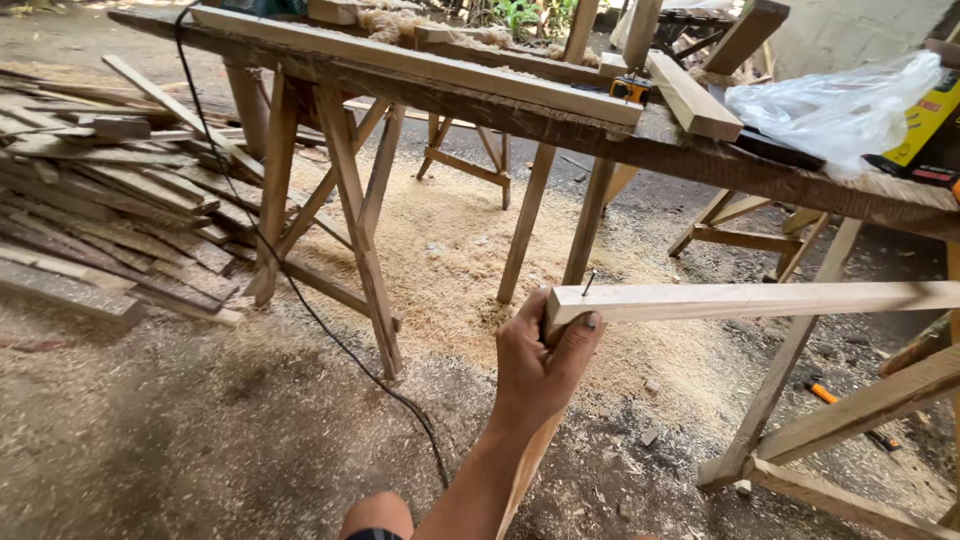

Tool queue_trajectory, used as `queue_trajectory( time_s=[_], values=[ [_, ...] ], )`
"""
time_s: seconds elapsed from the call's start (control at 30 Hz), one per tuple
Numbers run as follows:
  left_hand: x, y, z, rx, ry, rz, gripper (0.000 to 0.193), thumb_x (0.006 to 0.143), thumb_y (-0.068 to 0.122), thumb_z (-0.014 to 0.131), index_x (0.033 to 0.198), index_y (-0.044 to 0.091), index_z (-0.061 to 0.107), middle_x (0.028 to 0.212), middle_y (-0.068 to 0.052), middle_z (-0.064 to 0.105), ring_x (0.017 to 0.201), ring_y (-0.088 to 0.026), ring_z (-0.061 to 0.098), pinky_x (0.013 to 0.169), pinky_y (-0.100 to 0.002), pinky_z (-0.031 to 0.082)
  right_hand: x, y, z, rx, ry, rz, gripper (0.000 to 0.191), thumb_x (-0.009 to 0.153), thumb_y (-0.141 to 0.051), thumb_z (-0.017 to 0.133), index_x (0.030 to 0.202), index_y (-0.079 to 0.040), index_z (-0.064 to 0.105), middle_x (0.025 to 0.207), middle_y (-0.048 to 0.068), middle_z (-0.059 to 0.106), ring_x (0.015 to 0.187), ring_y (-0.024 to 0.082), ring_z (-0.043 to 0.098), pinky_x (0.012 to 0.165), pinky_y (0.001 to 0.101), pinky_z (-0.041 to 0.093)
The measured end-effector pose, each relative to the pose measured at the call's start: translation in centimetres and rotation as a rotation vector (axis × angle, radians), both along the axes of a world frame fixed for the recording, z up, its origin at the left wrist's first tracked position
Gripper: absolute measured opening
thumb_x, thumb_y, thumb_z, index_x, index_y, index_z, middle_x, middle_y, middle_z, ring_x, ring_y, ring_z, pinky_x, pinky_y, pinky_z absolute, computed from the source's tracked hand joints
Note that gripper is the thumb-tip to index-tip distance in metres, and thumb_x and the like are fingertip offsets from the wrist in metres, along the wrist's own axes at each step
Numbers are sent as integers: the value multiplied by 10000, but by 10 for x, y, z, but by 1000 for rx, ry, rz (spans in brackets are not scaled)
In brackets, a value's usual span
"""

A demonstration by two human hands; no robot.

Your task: The person arranges thin wooden strips on a workbench, measures and marks them with a try square and pencil, then hammers nails into the strips to join them, holding the pieces steady on sawhorses while driving nails with a claw hammer.

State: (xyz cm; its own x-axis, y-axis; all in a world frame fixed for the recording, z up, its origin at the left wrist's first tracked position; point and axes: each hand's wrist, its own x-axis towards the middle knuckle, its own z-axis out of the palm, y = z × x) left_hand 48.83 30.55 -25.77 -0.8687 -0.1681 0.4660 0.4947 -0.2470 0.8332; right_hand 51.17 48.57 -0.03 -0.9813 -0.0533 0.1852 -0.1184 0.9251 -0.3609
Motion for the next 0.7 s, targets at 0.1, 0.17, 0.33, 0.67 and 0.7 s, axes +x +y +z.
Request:
queue_trajectory(
  time_s=[0.1, 0.17, 0.33, 0.67, 0.7],
  values=[
    [3, 4, 2, 87, 34, -17, 380, 939, 381, 719, 1010, 9, 697, 646, -9, 628, 501, -57, 576, 384, -260, 467, 12, -23, -30, 200, -204, 78, 367, 1048, -245, 534, 1380, -90, 526, 768, 163, 642, 484, 209, 577, 410, 372, 504],
    [2, 5, 2, 26, 105, 17, 390, 948, 397, 698, 1032, 17, 701, 644, -6, 634, 491, -53, 573, 379, -255, 469, 11, -19, -28, 169, -187, 69, 374, 1046, -245, 535, 1386, -90, 527, 772, 161, 645, 483, 206, 578, 409, 370, 504],
    [-3, 1, -5, -145, 109, 112, 401, 949, 432, 666, 1041, 43, 701, 658, 12, 640, 458, -39, 538, 365, -245, 462, -8, 12, 14, -77, 93, -10, 393, 1040, -245, 538, 1400, -88, 530, 782, 154, 652, 480, 198, 581, 408, 364, 501],
    [-5, 1, -7, -70, 181, 69, 410, 986, 432, 675, 973, 23, 682, 595, 13, 569, 480, -41, 551, 393, -222, 455, 11, 1, -23, 91, -103, 53, 431, 1028, -244, 543, 1428, -84, 535, 803, 142, 665, 474, 184, 587, 406, 353, 497],
    [-6, -1, -8, -108, 157, 93, 413, 985, 433, 675, 944, 22, 667, 593, 15, 556, 480, -39, 553, 391, -217, 455, 5, 8, -15, 25, -34, 33, 435, 1027, -243, 544, 1431, -84, 535, 805, 140, 667, 474, 182, 587, 405, 352, 496]
  ],
)
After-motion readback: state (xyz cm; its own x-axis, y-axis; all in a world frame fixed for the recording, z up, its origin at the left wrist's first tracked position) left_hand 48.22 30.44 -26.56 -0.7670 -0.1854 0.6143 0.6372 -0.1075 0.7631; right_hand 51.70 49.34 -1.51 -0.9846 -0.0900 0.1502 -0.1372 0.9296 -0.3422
